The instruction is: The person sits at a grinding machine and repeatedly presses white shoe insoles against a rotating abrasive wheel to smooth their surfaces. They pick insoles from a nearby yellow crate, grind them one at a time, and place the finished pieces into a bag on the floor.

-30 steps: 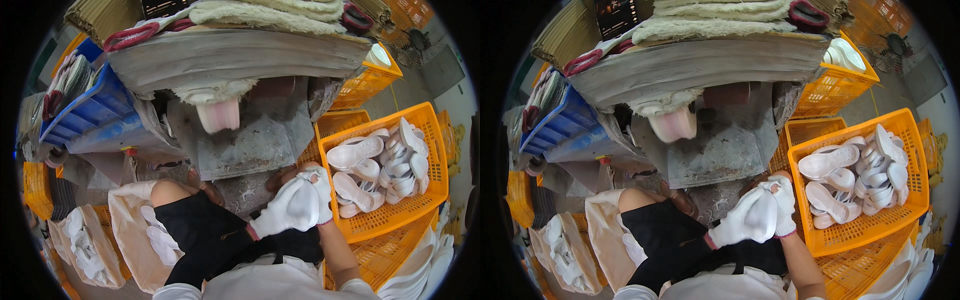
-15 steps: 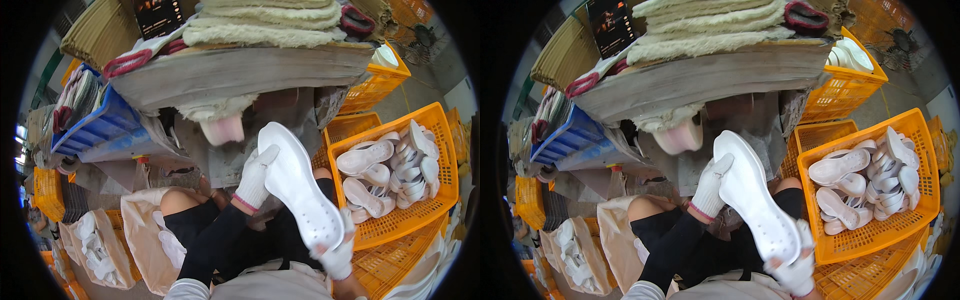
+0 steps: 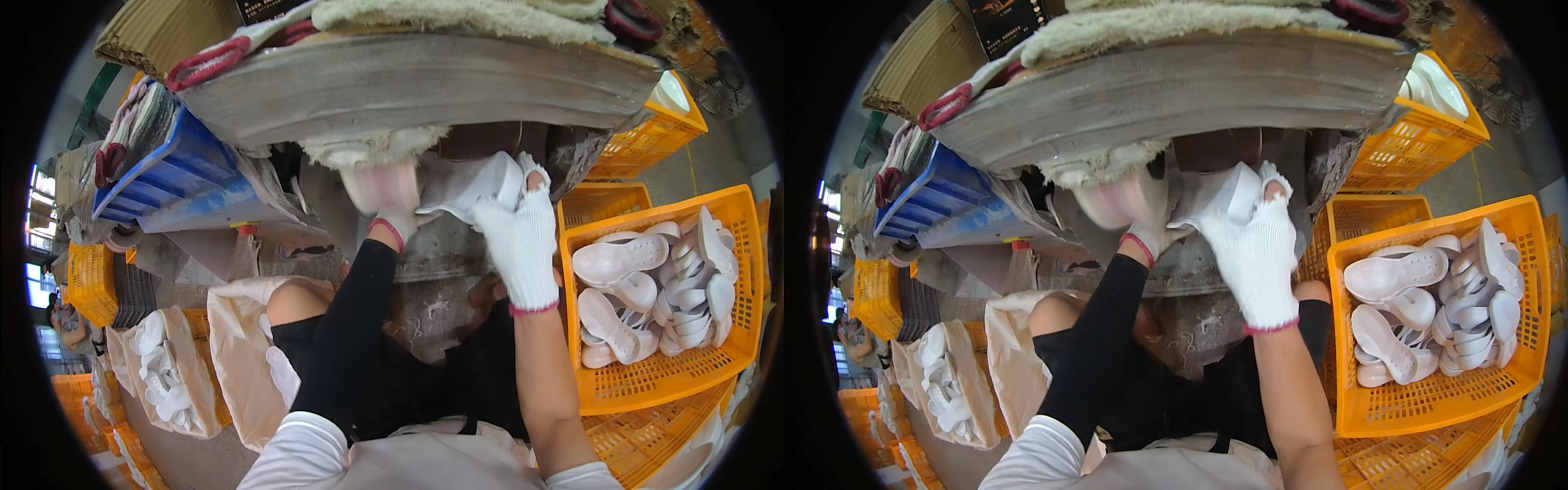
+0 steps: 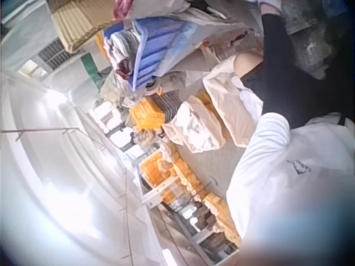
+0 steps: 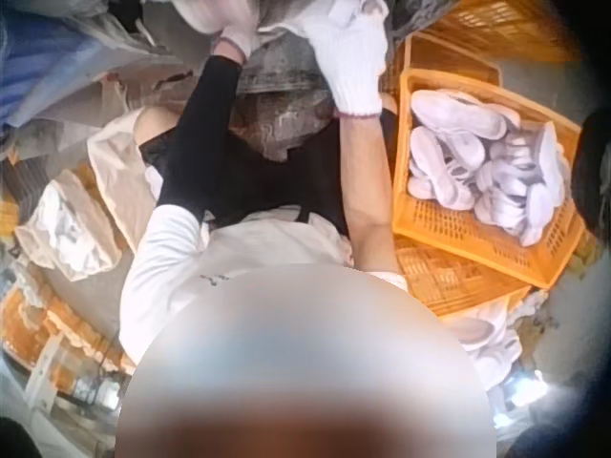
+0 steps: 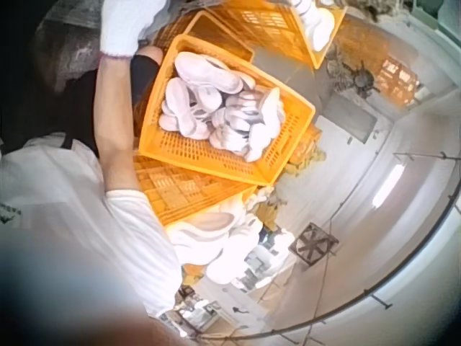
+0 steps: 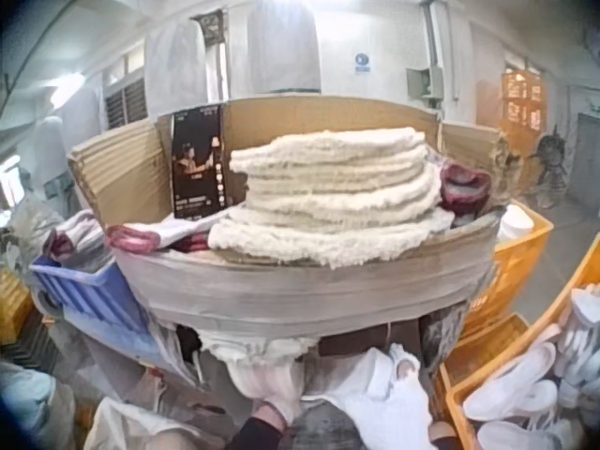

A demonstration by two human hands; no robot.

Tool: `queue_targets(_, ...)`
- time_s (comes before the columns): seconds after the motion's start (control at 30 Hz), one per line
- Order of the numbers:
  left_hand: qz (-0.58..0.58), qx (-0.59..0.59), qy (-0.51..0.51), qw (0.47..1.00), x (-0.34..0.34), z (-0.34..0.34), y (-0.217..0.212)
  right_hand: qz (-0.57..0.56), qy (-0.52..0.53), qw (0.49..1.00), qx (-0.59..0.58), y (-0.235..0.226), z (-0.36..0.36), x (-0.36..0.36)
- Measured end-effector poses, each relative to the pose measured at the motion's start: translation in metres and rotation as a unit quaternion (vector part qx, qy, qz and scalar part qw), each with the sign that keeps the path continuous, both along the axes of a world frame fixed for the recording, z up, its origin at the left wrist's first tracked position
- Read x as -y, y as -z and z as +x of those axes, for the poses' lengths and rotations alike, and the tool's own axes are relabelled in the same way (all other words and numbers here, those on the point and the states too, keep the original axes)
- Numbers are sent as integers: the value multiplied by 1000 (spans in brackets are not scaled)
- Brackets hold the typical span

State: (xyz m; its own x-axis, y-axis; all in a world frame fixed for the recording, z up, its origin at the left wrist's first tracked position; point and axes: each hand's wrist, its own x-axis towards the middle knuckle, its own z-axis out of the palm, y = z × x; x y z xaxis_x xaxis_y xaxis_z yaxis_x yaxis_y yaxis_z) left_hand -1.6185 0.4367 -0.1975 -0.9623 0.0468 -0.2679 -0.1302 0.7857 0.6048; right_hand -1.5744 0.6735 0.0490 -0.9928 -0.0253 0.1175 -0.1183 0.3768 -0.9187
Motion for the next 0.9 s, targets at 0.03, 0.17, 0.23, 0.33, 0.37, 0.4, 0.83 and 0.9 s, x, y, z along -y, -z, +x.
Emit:
queue_targets(0.03,-31,13,-10,999,-1,13,-19,-36,2,998,54,1,-6,1)
queue_targets(0.17,-238,-145,27,960,-51,85,-110,-15,12,997,72,19,-25,0)
queue_targets(0.23,123,-131,-130,975,-72,106,-148,4,18,994,111,31,-36,1)
queue_targets(0.33,332,35,-122,935,-79,103,-176,21,-23,989,145,40,-46,7)
queue_targets(0.37,426,88,-136,890,-78,97,-178,10,-23,997,75,41,-45,13)
queue_targets(0.4,581,87,-146,796,-81,91,-177,81,-69,991,76,38,-41,12)
queue_targets(0.83,524,-71,-295,796,-126,24,-146,-10,-46,992,115,-31,62,-27)
queue_targets(0.9,153,-199,-188,949,-125,22,-126,-21,-12,999,38,-24,59,-22)
